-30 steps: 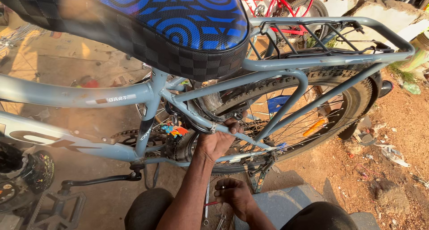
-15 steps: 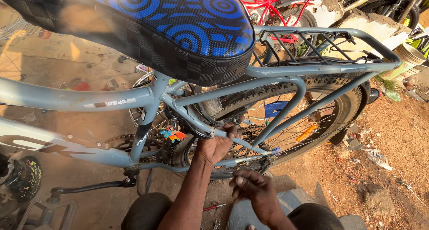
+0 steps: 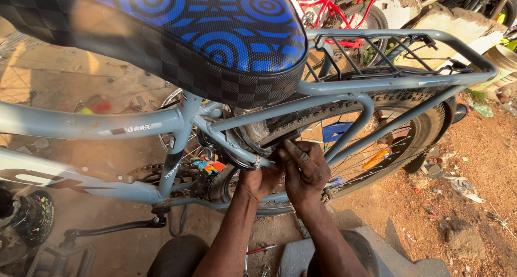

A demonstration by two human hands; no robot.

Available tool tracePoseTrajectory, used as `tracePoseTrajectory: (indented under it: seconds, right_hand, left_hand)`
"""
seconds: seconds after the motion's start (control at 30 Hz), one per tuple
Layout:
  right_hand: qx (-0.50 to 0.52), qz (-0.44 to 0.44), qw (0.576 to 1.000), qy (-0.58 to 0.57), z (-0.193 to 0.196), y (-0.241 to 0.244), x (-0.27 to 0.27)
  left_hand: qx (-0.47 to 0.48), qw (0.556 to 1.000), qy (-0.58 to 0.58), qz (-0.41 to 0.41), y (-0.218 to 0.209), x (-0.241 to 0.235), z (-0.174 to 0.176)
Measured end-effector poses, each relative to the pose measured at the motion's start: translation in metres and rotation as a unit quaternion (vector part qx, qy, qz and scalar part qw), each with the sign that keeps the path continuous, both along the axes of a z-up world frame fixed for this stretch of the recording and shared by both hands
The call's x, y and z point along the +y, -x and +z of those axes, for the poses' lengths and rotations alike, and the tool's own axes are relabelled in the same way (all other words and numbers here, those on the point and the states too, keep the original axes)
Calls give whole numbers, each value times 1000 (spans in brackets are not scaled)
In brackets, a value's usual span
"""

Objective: The person is repairing a bicycle by adjusting the rear wheel and brake assembly. They use a wrench to tighten bolts and a screwdriver to adjust the brake cable tension. The person rotates the pedal to check the wheel's movement.

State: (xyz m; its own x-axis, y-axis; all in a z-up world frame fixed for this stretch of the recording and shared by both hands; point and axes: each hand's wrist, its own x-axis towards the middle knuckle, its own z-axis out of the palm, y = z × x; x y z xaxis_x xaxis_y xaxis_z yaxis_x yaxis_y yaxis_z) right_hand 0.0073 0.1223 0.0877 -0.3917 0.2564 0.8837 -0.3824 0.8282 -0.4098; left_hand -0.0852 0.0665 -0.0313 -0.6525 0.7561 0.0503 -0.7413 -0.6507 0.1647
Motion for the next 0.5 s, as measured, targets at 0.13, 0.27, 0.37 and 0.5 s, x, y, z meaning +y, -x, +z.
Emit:
tracePoseTrajectory:
  seconds: [0.13,0.27,0.37,0.5]
  right_hand:
    - [17,-29,999,11,-7,6,2]
    - [24,-62,997,-48,-13,5,0]
    - [18,-29,998,-55,-14,3,2]
    - [21,-23,998,-53,-14,2,5]
  left_hand:
    - [30,998,-36,-32,3,0,5]
    - [26,999,-25,-27,2,-4,6]
    - [30,998,-40,-28,0,-3,6]
    - [4,998,-61,-32,0,-1,3]
